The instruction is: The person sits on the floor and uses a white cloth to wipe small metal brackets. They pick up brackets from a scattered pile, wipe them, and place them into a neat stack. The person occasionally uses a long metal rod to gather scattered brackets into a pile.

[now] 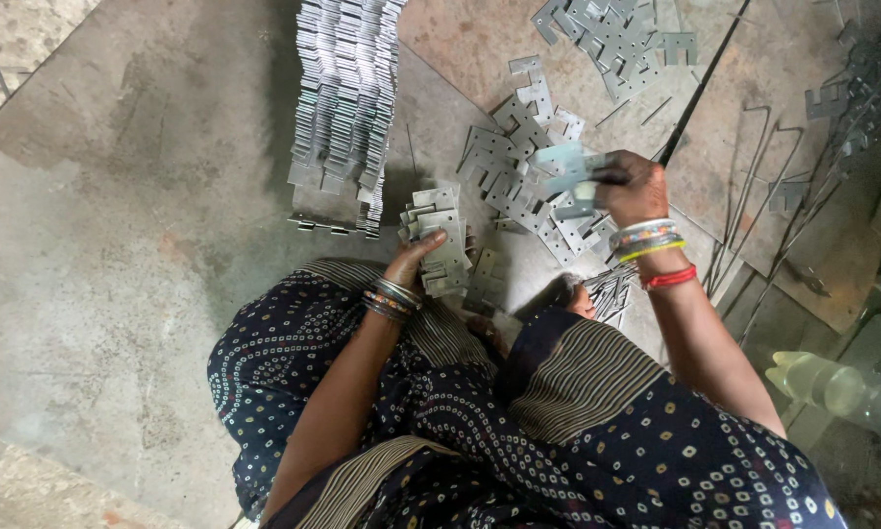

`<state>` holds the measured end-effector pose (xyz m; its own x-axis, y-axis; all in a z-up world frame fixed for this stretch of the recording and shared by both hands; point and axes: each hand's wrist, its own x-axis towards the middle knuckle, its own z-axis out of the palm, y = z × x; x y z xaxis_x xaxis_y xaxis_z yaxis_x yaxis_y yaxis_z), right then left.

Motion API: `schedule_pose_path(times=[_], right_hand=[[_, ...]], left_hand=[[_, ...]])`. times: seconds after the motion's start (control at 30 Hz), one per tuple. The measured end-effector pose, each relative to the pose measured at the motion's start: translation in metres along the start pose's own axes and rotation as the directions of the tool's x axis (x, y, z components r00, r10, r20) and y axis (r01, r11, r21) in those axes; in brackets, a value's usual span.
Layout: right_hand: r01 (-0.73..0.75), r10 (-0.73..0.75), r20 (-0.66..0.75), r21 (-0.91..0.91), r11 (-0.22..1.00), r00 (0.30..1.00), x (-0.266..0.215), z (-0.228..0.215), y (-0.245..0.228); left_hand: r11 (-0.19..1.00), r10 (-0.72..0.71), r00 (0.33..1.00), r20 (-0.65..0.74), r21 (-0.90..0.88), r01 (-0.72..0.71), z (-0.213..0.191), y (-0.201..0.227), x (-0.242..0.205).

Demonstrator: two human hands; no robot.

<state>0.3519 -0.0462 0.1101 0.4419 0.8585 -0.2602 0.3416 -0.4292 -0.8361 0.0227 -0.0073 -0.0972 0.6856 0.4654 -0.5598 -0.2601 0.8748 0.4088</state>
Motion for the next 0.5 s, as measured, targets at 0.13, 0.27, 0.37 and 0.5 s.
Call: schedule_pose_path(times=[0.13, 0.27, 0.37, 0.5], right_hand=[[-0.087, 0.034, 0.300, 0.168, 0.982, 0.953, -0.021, 0.032, -0.031], [0.177, -0.079, 0.185, -0.602, 0.779, 0.980, -0.020, 0.065, -0.034], [0.263, -0.022, 0.294, -0.817, 0.513, 0.956, -0.021, 0.089, -0.018], [0.421, -0.180, 0.381, -0.821, 0.385, 0.907, -0.023, 0.102, 0.002]], left_hand=[[0.997, 0.028, 0.997, 0.076, -0.071, -0.023, 0.000, -0.003, 0.000], [0.990, 0.001, 0.999, 0.045, -0.143, 0.006, 0.005, 0.003, -0.008], [0.992, 0.035, 0.997, 0.070, -0.127, -0.026, 0.012, 0.013, -0.014], [0.993, 0.041, 0.993, 0.112, -0.111, -0.029, 0.026, 0.026, -0.024]])
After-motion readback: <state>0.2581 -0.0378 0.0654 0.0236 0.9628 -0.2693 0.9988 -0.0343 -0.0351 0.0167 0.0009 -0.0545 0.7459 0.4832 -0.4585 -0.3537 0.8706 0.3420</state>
